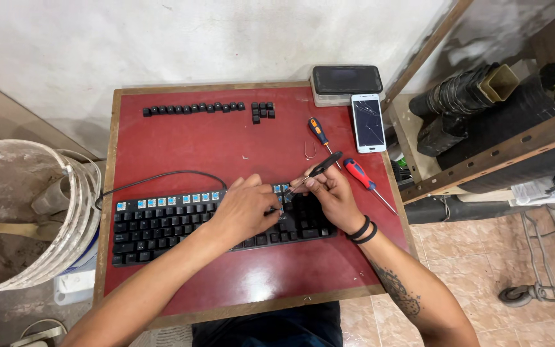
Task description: The person uses a keycap puller to remove keycaps from a mechanical keyboard one by one. The removed keycaps are placed in rows on the red table surface. The person continues this process across multiple keys throughout the clip.
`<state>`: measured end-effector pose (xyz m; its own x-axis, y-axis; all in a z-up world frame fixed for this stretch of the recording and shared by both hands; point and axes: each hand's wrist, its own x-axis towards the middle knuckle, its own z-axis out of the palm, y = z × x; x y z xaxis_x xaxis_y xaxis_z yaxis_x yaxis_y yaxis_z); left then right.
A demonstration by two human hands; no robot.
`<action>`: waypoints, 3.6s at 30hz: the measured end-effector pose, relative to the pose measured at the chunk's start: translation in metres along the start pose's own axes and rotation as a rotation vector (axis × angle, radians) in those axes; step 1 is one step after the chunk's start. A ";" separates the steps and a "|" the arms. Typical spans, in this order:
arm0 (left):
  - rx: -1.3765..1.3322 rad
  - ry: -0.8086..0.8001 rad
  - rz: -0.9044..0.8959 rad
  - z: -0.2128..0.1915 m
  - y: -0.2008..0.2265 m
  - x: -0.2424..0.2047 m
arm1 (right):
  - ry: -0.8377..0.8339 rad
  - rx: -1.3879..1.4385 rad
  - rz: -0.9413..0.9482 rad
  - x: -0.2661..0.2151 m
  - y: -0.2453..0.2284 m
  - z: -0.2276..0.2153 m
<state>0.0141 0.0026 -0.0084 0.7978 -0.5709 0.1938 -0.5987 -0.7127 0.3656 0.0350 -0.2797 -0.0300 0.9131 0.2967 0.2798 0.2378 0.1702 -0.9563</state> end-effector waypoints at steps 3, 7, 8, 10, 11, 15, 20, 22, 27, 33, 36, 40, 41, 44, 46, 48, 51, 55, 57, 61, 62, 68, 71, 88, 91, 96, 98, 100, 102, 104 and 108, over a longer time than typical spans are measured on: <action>0.055 0.012 0.047 0.011 -0.007 0.000 | 0.006 -0.016 0.004 0.002 -0.001 0.000; 0.144 0.027 0.033 0.014 -0.001 -0.001 | 0.011 -0.017 0.003 0.000 -0.003 0.003; 0.167 0.037 0.040 0.013 0.001 0.001 | 0.018 -0.018 -0.002 0.000 -0.004 0.003; 0.220 0.061 0.082 -0.001 0.009 -0.003 | 0.037 -0.012 -0.006 0.001 -0.004 0.005; 0.273 0.085 0.124 -0.007 0.013 -0.005 | 0.055 -0.007 -0.010 0.002 -0.004 0.005; 0.191 0.320 0.116 -0.021 0.014 -0.005 | 0.148 -0.183 -0.096 0.000 -0.028 0.026; 0.232 0.449 0.209 -0.013 0.008 0.011 | 0.161 -0.371 -0.227 0.002 -0.045 0.031; 0.290 0.464 0.230 -0.008 0.005 0.016 | 0.165 -0.413 -0.256 0.002 -0.046 0.031; 0.435 0.552 0.277 -0.013 0.015 0.025 | 0.201 -0.579 -0.436 0.004 -0.048 0.030; -0.024 0.402 0.058 -0.038 0.030 0.030 | 0.224 -0.610 -0.428 0.001 -0.043 0.029; -0.066 0.341 0.014 -0.043 0.033 0.032 | 0.239 -0.592 -0.419 0.001 -0.044 0.029; -0.138 0.289 -0.098 -0.041 0.035 0.034 | 0.256 -0.545 -0.388 0.003 -0.047 0.030; -0.192 0.277 -0.141 -0.040 0.035 0.035 | 0.261 -0.543 -0.390 0.003 -0.048 0.031; -0.306 0.261 -0.195 -0.029 0.033 0.044 | 0.269 -0.485 -0.365 0.003 -0.045 0.031; -0.267 0.287 -0.168 -0.032 0.035 0.042 | 0.276 -0.501 -0.369 0.003 -0.043 0.030; -0.225 0.314 -0.136 -0.033 0.034 0.041 | 0.287 -0.518 -0.378 0.004 -0.044 0.030; -0.118 0.284 -0.100 -0.037 0.024 0.037 | 0.287 -0.449 -0.302 0.005 -0.046 0.028; 0.167 0.172 -0.113 -0.044 -0.009 0.048 | 0.322 -0.455 -0.268 0.008 -0.039 0.017; 0.270 0.145 -0.125 -0.041 -0.037 0.059 | 0.332 -0.453 -0.262 0.008 -0.038 0.017; 0.364 0.065 -0.179 -0.034 -0.080 0.086 | 0.324 -0.490 -0.275 0.006 -0.047 0.025; 0.375 0.037 -0.201 -0.034 -0.087 0.093 | 0.322 -0.498 -0.284 0.006 -0.050 0.028; 0.197 0.010 -0.201 -0.036 -0.086 0.102 | 0.315 -0.539 -0.320 0.007 -0.055 0.028; 0.237 0.079 -0.174 -0.038 -0.084 0.106 | 0.303 -0.520 -0.305 0.007 -0.046 0.022; 0.266 0.153 -0.249 -0.016 -0.126 0.152 | 0.261 -0.558 -0.307 0.008 -0.040 0.010; 0.260 0.165 -0.258 -0.025 -0.116 0.145 | 0.237 -0.467 -0.267 0.009 -0.036 0.006; 0.227 0.173 -0.228 -0.056 -0.072 0.109 | 0.179 -0.362 -0.206 0.005 -0.045 0.006; 0.172 0.072 -0.145 -0.070 -0.051 0.093 | 0.073 -0.390 -0.220 0.006 -0.044 0.005; 0.160 -0.005 -0.114 -0.089 -0.017 0.074 | 0.018 -0.419 -0.201 0.005 -0.045 0.002; 0.152 -0.077 -0.080 -0.100 0.007 0.058 | -0.037 -0.448 -0.190 0.005 -0.052 0.003; 0.114 -0.274 -0.023 -0.101 0.023 0.046 | -0.141 -0.521 -0.200 0.006 -0.065 0.009; 0.108 -0.246 0.062 -0.065 0.019 0.024 | -0.211 -0.558 -0.175 0.006 -0.083 0.021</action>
<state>0.0265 0.0017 0.0629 0.7261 -0.6873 -0.0193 -0.6606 -0.7051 0.2579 0.0142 -0.2720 0.0530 0.7734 0.4979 0.3925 0.5673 -0.2670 -0.7790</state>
